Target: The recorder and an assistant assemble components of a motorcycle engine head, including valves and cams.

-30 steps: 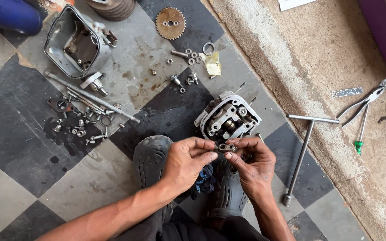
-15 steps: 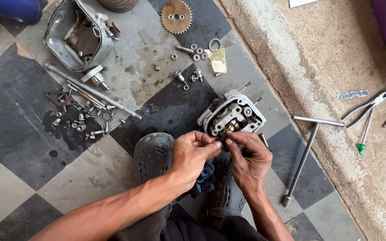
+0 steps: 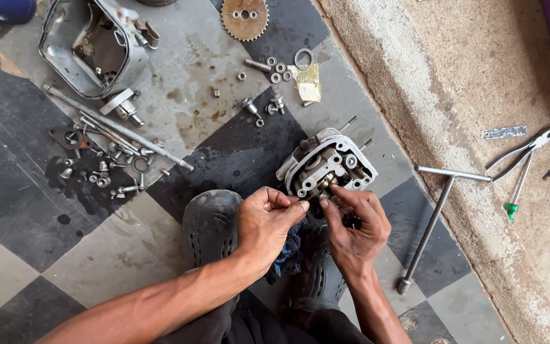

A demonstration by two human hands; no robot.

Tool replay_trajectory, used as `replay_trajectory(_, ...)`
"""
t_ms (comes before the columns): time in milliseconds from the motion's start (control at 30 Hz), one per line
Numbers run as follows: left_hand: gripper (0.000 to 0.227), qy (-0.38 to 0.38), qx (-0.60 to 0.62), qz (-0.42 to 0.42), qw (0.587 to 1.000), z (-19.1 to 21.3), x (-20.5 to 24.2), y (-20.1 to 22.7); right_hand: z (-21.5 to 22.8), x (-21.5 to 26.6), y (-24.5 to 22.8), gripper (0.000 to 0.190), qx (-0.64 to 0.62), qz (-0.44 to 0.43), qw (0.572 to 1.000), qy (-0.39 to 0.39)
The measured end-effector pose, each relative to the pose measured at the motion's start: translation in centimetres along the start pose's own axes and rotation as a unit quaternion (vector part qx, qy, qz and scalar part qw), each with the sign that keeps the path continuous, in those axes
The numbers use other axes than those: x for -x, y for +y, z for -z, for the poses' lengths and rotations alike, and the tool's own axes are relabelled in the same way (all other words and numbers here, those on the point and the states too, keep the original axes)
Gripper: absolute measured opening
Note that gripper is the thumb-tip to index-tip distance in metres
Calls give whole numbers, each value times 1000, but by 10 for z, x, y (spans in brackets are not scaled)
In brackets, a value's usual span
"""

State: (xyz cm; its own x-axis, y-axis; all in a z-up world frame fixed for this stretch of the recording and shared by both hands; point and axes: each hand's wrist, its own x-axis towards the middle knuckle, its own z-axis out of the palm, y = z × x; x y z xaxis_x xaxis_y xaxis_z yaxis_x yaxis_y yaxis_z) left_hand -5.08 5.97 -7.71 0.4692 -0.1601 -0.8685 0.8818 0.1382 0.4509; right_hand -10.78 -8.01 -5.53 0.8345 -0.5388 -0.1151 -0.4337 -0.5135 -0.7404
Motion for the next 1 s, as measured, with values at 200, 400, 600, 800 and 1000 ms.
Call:
replay_trajectory(200,21,7,-51,22,998,-4,4,17,3,6,22,23,-49,-2,998,31)
replay_trajectory(400,23,0,-68,35,997,-3,2,14,8,5,30,20,-57,12,998,32)
replay_trajectory(600,23,-4,-69,21,997,-3,4,16,8,-10,0,33,79,66,993,-54)
replay_trajectory(800,23,-10,-57,21,998,-1,5,14,8,-9,1,35,98,56,991,-66)
replay_trajectory(1000,25,-44,-68,-14,997,9,1,3,16,13,38,22,-57,49,997,13)
